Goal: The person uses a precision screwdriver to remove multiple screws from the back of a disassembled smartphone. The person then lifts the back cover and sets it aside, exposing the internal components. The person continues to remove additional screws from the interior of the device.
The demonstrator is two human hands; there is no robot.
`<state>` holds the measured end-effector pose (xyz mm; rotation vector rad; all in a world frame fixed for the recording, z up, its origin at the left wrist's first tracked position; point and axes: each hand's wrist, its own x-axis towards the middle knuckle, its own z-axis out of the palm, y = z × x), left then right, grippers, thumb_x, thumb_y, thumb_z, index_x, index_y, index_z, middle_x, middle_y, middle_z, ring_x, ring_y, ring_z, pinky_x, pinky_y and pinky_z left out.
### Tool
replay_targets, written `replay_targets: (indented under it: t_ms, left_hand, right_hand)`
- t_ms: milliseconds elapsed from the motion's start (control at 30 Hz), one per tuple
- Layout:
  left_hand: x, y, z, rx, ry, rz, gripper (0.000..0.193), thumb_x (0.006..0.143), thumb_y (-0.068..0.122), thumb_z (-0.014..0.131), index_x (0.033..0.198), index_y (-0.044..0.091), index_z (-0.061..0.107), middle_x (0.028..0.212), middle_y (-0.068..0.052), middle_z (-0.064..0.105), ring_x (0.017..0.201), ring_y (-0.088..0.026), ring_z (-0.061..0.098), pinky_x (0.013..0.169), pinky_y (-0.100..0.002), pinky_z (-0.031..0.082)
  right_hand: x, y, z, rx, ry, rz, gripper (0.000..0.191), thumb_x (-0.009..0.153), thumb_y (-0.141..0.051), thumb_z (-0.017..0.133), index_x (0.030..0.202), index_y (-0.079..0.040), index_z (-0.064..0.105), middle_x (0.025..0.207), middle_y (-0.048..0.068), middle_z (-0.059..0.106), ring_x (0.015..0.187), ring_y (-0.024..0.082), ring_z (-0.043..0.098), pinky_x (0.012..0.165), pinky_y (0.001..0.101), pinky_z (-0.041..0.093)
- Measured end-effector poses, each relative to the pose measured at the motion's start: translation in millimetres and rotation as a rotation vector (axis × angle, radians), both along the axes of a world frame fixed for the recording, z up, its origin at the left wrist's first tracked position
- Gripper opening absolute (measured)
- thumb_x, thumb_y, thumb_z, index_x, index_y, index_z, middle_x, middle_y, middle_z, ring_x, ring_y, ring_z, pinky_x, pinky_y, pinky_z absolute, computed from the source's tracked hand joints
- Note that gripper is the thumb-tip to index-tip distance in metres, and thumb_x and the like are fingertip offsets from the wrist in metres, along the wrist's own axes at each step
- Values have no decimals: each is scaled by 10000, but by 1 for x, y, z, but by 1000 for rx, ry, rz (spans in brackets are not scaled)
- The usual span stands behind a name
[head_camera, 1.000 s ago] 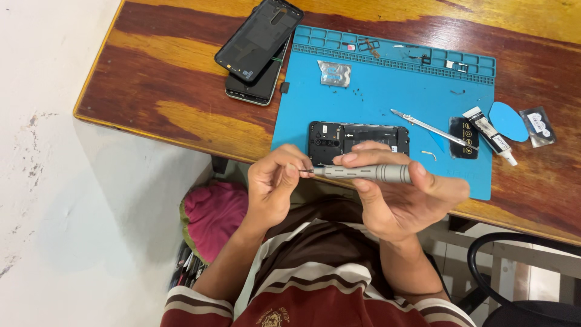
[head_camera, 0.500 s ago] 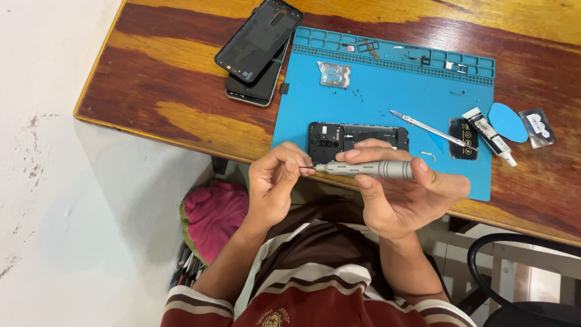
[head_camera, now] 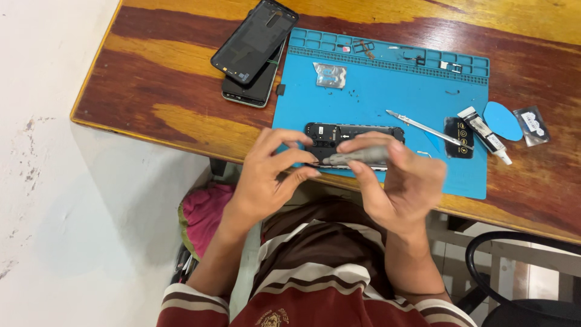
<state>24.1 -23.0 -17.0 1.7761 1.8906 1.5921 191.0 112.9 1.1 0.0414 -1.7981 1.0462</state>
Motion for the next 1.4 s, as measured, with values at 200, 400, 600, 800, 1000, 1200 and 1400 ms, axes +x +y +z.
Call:
replay_targets:
  t_ms: [200, 400, 600, 800, 1000, 1200, 1400]
  left_hand:
    - [0, -5, 9, -117, 121, 35, 300, 848, 280, 842, 1084, 108, 774, 1335, -102, 556, 1112, -295, 559, 963, -414, 495]
    - [0, -6, 5, -124, 91, 68, 291, 849, 280, 838, 1077, 107, 787, 1330, -111, 583, 1091, -298, 566, 942, -402, 504]
    - [0, -6, 4, -128, 99, 69, 284, 856, 279, 835, 1082, 109, 797, 1311, -103, 606, 1094, -290, 570, 950, -396, 508]
    - [-2, -8, 7, -168, 97, 46, 355, 850, 302, 837, 1137, 104, 775, 1286, -93, 615, 1132, -297, 576, 975, -412, 501]
    - [-4, -9, 5, -149, 116, 44, 455, 849, 290, 847, 1179, 20, 687, 1258, -123, 612, 1138, -334, 577, 976, -443, 495]
    - [-3, -13, 2, -47, 189, 104, 359, 807, 257, 890, 1056, 56, 727, 1172, -96, 636, 1037, -308, 625, 885, -405, 530]
    - [-1, -14, 3, 29, 196, 34, 267, 765, 245, 908, 949, 94, 787, 1135, -68, 647, 999, -282, 601, 860, -386, 524]
  right_hand:
    - [-6, 11, -4, 0, -206, 42, 533, 1002, 132, 697, 1412, -87, 436, 1087, 196, 718, 997, 283, 769, 843, 344, 637]
    - [-11, 11, -7, 6, -222, 49, 510, 1005, 115, 698, 1404, -72, 441, 1095, 198, 716, 1001, 264, 770, 847, 337, 637]
    - [-13, 8, -4, 77, -290, -18, 462, 979, 84, 734, 1326, -58, 464, 1106, 198, 744, 1017, 259, 783, 860, 327, 629]
    - [-14, 8, 3, 189, -277, -9, 511, 949, -4, 802, 1357, -93, 507, 1123, 137, 737, 1031, 251, 761, 864, 328, 606]
    - [-3, 23, 16, 202, -389, 80, 506, 894, -150, 829, 1348, -139, 607, 1169, 88, 729, 1100, 250, 697, 1063, 395, 450]
    - [-2, 24, 17, 216, -418, 51, 443, 910, -149, 827, 1308, -146, 632, 1183, 65, 716, 1062, 250, 661, 1021, 372, 389]
    - [-10, 19, 10, 263, -393, -135, 419, 903, -111, 852, 1254, -145, 627, 1119, 12, 724, 997, 202, 657, 988, 359, 351]
